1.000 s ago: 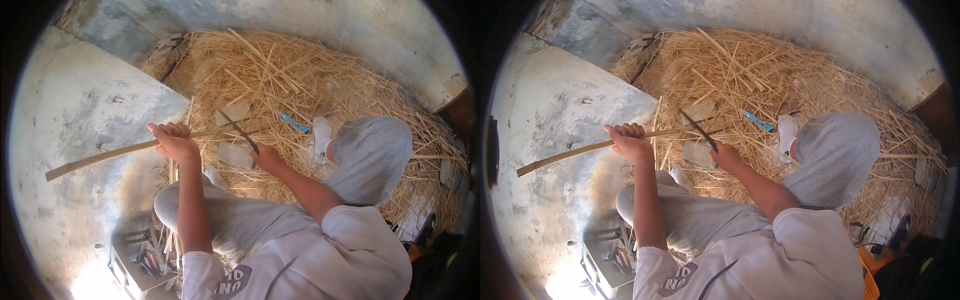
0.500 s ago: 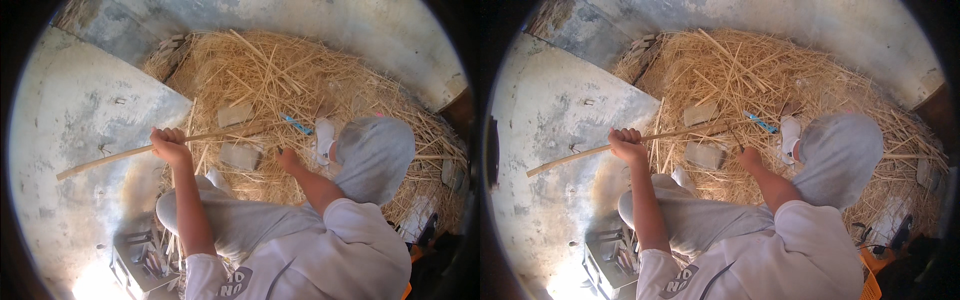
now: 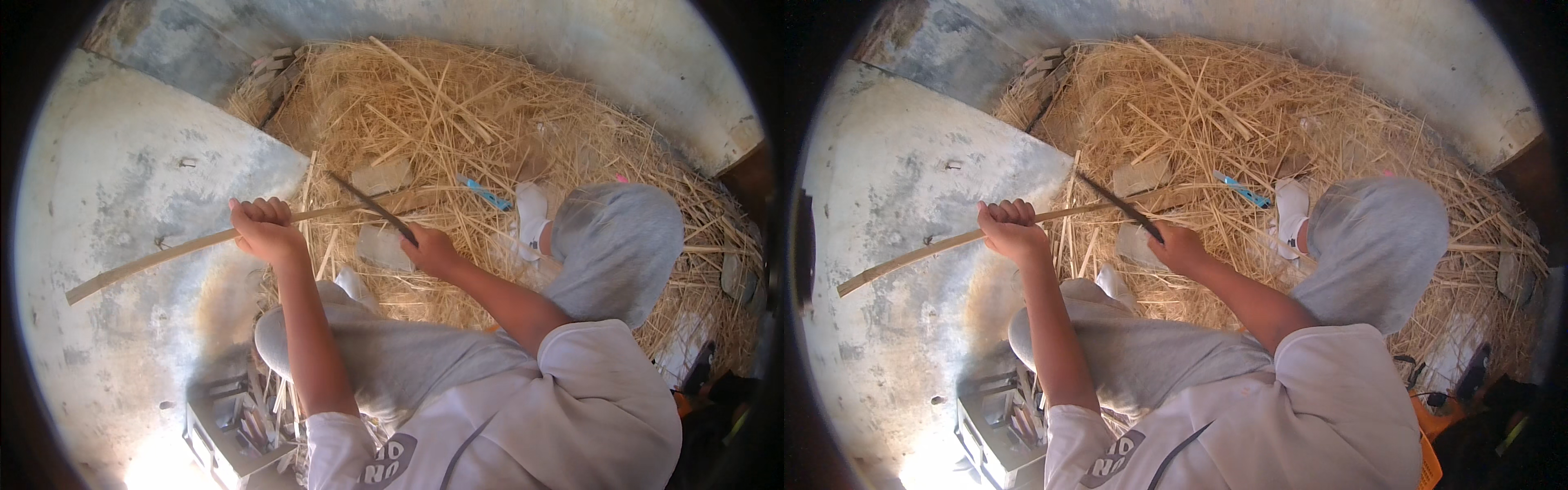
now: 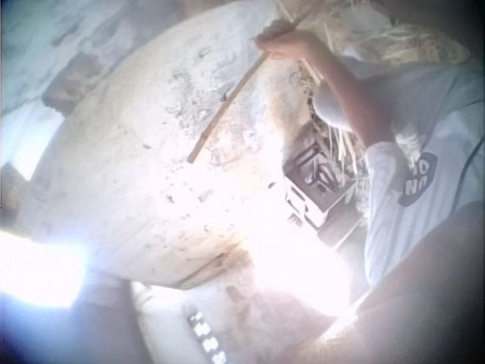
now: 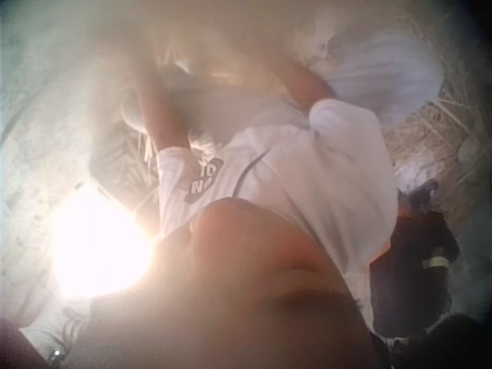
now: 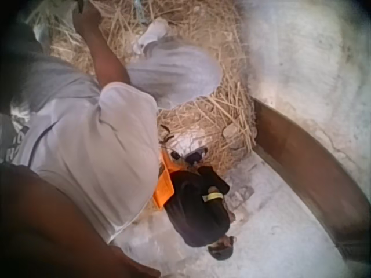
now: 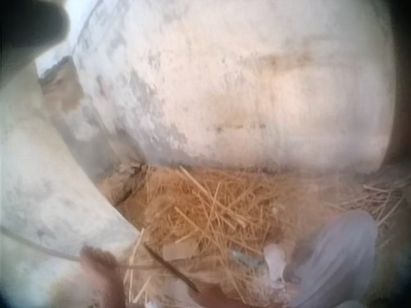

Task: The person sits on a bed of straw and uses a knife to split a long bamboo stick into thin strips. They hold the stick with one hand and use the knife to shave and split the material, creating thin slivers that fall onto the straw below.

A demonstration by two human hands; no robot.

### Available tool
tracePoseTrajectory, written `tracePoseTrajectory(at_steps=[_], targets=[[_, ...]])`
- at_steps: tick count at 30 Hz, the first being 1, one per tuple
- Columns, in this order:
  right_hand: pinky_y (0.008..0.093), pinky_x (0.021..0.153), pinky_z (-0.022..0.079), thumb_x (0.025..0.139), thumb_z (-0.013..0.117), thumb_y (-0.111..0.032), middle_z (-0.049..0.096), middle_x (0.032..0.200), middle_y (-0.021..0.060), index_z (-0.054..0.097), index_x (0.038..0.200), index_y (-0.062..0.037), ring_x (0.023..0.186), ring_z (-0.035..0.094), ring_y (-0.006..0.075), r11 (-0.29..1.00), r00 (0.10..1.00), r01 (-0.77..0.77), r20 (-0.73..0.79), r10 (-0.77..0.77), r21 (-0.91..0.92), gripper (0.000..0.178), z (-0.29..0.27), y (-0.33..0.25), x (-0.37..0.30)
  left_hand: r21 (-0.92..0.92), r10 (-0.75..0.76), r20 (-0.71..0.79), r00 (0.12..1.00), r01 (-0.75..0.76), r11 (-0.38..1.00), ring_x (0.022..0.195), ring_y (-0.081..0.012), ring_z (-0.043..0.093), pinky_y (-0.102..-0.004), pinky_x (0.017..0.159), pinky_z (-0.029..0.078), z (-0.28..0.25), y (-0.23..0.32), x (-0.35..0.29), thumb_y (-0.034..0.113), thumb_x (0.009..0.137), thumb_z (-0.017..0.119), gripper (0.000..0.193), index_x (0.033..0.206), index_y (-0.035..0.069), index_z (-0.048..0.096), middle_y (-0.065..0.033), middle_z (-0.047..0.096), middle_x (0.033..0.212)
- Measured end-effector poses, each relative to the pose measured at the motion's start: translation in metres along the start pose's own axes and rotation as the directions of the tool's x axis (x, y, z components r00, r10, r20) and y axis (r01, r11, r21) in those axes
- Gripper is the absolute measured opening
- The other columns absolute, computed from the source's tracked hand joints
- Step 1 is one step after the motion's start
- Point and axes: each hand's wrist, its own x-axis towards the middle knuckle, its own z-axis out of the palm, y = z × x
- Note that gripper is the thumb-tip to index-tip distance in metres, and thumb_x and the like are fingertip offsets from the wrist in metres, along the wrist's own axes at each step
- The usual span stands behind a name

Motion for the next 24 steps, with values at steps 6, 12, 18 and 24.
tracePoseTrajectory(at_steps=[6, 12, 18, 24], targets=[[0.0484, 0.071, 0.052, 0.100, 0.052, -0.038, 0.067, 0.082, 0.0198, 0.060, 0.100, -0.0035, 0.082, 0.068, 0.0369, 0.929, 0.970, -0.234, -0.010, 0.242, -0.286, 0.035, -0.011, 0.127, -0.005, -0.040, -0.059, 0.009, 0.998, 0.060, 0.997, 0.046, -0.0101, 0.013, -0.0308, 0.043, 0.014, 0.022, 0.044, -0.006, 0.023, 0.098, 0.048, 0.047, 0.060, 0.019, 0.021, 0.0044, 0.018, 0.050], [0.0476, 0.065, 0.047, 0.101, 0.049, -0.042, 0.061, 0.072, 0.0144, 0.060, 0.091, -0.0041, 0.065, 0.060, 0.0313, 0.854, 0.892, -0.444, -0.041, 0.451, -0.272, 0.041, -0.012, 0.138, -0.007, -0.071, 0.008, -0.116, 0.993, -0.017, 0.997, 0.051, -0.0125, 0.009, -0.0331, 0.049, 0.011, -0.011, 0.088, 0.009, 0.024, 0.098, 0.045, 0.045, 0.062, 0.018, 0.018, 0.0035, 0.013, 0.054], [0.0447, 0.061, 0.043, 0.100, 0.050, -0.041, 0.056, 0.068, 0.0114, 0.059, 0.085, -0.0039, 0.060, 0.054, 0.0266, 0.928, 0.921, -0.371, -0.118, 0.371, 0.015, 0.041, 0.004, 0.085, 0.010, -0.081, 0.027, -0.151, 0.988, -0.040, 0.996, 0.052, -0.0130, 0.011, -0.0326, 0.049, 0.012, -0.011, 0.090, 0.014, 0.023, 0.099, 0.042, 0.044, 0.064, 0.018, 0.017, 0.0028, 0.014, 0.056], [0.0461, 0.062, 0.047, 0.098, 0.054, -0.039, 0.059, 0.070, 0.0128, 0.062, 0.088, -0.0006, 0.063, 0.058, 0.0301, 0.841, 0.853, -0.519, -0.036, 0.520, -0.151, 0.040, 0.002, 0.102, -0.008, -0.017, 0.023, -0.254, 0.967, -0.028, 0.999, 0.053, -0.0139, 0.012, -0.0321, 0.049, 0.015, -0.012, 0.087, 0.018, 0.024, 0.100, 0.044, 0.044, 0.065, 0.017, 0.018, 0.0016, 0.015, 0.057]])
